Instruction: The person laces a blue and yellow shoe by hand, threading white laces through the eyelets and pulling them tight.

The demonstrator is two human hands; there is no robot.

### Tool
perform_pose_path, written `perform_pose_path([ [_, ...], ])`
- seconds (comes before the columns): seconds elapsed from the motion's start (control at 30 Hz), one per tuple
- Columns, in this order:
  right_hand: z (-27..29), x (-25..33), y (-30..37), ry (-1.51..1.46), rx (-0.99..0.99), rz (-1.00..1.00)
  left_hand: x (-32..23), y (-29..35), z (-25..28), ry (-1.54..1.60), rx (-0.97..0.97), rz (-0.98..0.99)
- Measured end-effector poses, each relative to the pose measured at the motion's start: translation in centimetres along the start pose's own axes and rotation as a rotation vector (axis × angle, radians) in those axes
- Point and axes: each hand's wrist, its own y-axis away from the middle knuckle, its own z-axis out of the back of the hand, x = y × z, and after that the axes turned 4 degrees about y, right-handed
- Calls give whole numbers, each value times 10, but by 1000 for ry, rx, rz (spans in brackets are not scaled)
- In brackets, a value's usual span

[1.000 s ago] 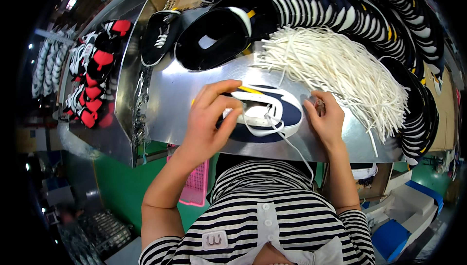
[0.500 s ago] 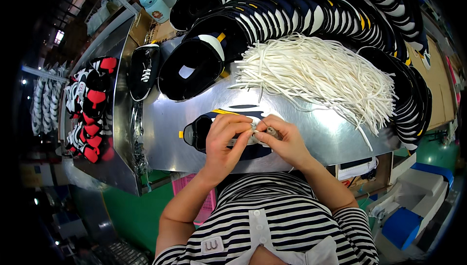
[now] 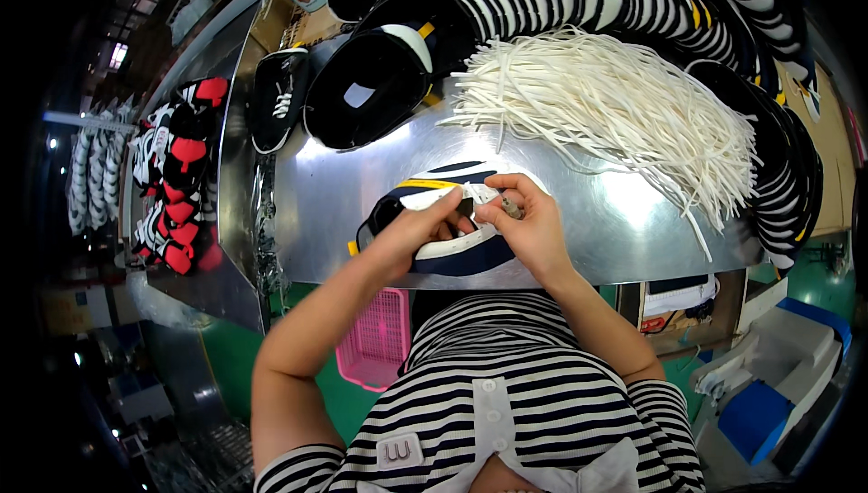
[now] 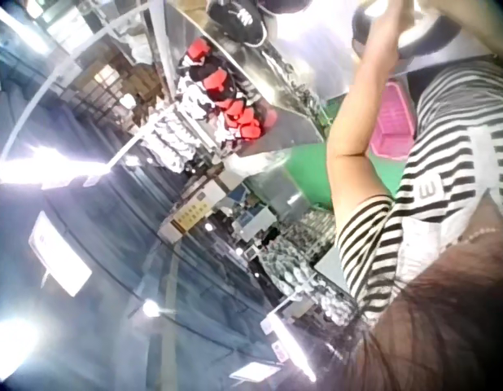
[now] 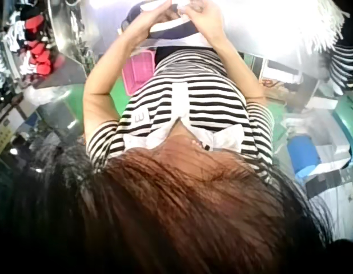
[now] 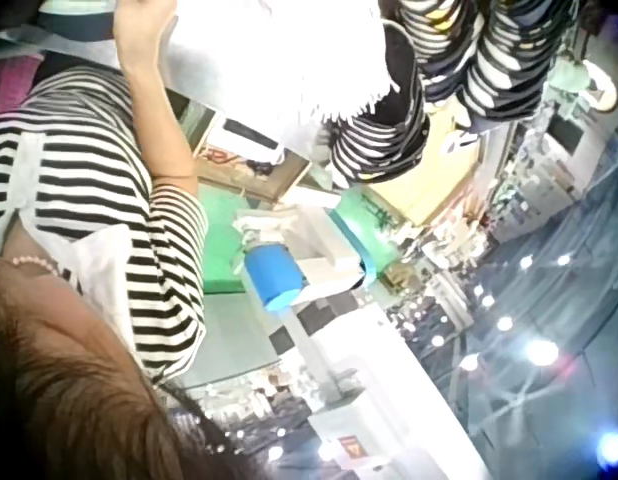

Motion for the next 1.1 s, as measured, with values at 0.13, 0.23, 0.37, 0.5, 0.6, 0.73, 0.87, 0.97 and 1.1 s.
perform_pose_path([
  [0.13,-6,14,12,217,-25,-2,24,17,-26,10,-217,-494],
  [0.23,-6,15,18,319,-24,63,32,18,-33,12,-248,-610],
  [0.37,-8,25,25,242,26,76,37,17,-35,16,-346,-679],
  [0.5,9,21,27,313,53,232,36,19,-39,-52,-418,-730],
  [0.6,12,48,27,556,120,227,37,18,-38,-55,-439,-691],
  [0.73,15,40,21,657,88,383,40,17,-39,-80,-448,-713],
  [0.87,16,32,15,641,88,414,40,14,-41,-36,-444,-774],
  [0.97,15,33,17,626,77,378,38,15,-41,-53,-457,-773],
  [1.1,13,40,22,637,57,354,35,18,-42,-55,-447,-709],
])
